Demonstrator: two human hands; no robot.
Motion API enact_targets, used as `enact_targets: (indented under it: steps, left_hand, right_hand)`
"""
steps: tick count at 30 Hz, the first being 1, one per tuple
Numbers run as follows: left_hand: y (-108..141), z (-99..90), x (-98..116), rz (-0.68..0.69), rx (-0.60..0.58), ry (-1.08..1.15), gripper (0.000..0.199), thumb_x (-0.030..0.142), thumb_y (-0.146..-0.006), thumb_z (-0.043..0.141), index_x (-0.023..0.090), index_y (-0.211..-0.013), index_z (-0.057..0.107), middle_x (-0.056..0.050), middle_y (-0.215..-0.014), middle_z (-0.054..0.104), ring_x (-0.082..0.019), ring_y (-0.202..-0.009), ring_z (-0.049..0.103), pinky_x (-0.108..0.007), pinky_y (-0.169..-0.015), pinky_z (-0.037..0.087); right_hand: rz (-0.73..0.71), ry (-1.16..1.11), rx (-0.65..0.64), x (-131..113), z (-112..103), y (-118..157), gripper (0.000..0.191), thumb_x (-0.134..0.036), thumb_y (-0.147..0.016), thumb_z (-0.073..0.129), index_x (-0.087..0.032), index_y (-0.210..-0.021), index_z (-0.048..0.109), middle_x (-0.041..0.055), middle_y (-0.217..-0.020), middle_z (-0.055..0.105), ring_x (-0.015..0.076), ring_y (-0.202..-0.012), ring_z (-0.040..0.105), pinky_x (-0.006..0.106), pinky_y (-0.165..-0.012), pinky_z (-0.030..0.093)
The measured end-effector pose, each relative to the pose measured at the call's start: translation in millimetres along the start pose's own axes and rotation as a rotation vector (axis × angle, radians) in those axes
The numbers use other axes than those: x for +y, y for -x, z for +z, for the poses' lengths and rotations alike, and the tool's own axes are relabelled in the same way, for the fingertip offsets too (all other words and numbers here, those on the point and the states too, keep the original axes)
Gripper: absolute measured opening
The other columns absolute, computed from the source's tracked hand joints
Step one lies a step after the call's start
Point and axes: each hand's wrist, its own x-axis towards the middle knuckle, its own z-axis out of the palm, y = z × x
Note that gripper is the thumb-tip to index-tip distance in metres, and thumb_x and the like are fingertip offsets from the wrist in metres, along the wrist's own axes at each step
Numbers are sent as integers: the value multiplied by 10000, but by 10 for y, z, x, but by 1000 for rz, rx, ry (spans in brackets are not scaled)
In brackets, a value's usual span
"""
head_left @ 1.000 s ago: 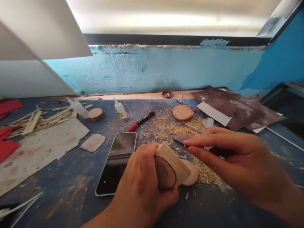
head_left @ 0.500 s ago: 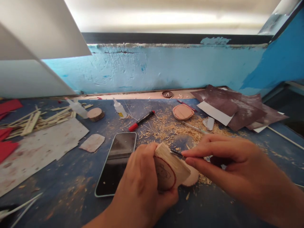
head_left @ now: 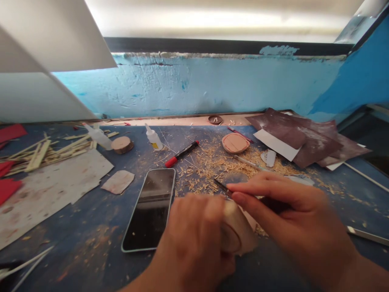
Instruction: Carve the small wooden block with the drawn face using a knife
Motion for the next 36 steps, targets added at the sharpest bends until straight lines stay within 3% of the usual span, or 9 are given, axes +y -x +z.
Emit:
enact_targets:
  steps: [1,2,6,12,23,29,31,35,36]
  left_hand:
    - [-7,-4,20,73,25,-40,670,150,-705,659,163,-1327,409,-122,-1038,669,-300,-865,666,-501,-746,589]
    - [-10,-8,32,57,23,-47,675,130,-694,654,155,-1324,416,-125,-1045,674,-301,-878,664,-503,-764,587]
    - [11,-22,-3,-157,-19,94,769,189,-673,713,191,-1364,376,-115,-1140,631,-293,-1002,649,-468,-847,585]
    - [48,-28,-58,-195,0,100,813,208,-657,738,224,-1367,342,-98,-1139,608,-307,-1032,668,-471,-862,594]
    - [63,-5,-71,-183,-31,107,824,217,-673,718,215,-1400,332,-134,-1193,594,-311,-1022,658,-497,-839,604]
    - [41,13,-72,-198,-14,79,845,242,-682,713,163,-1421,310,-179,-1207,589,-321,-991,663,-491,-784,606]
    - [13,13,-46,-159,-5,74,812,220,-679,696,147,-1402,334,-167,-1161,613,-308,-952,666,-473,-760,602]
    - [-34,-3,8,65,18,-1,704,116,-679,643,156,-1341,408,-114,-1045,671,-284,-870,663,-468,-744,577]
    - [-36,-9,8,33,13,23,715,117,-668,653,158,-1340,412,-113,-1063,672,-285,-899,664,-469,-774,579]
  right_hand:
    - [-4,-9,17,-8,-9,-7,113,-266,-874,791,-316,-935,872,19,-809,794,161,-705,747,214,-542,579]
    - [4,-18,29,-17,-27,-16,113,-265,-874,791,-315,-936,871,22,-834,805,162,-719,753,207,-541,581]
    - [53,-31,56,-40,-175,-64,77,-329,-864,815,-306,-913,870,37,-879,835,178,-725,768,195,-501,574]
    - [3,47,-130,-51,-333,-104,71,-364,-850,832,-316,-874,878,28,-783,809,161,-652,738,201,-508,558]
    - [-6,60,-178,-58,-280,-81,84,-323,-858,791,-309,-853,874,18,-743,787,158,-623,730,219,-495,553]
    - [46,8,-112,-29,-137,-22,87,-296,-870,783,-286,-872,869,17,-719,783,158,-599,728,219,-478,547]
    - [54,-22,-77,-45,-85,-6,77,-281,-861,793,-295,-869,869,12,-721,785,149,-601,728,199,-468,543]
    - [30,-67,29,-111,-68,-3,93,-264,-852,805,-313,-895,871,22,-810,813,162,-694,760,177,-500,574]
    - [32,-70,50,-119,-88,-10,87,-275,-851,810,-317,-895,872,25,-830,819,161,-703,760,172,-503,574]
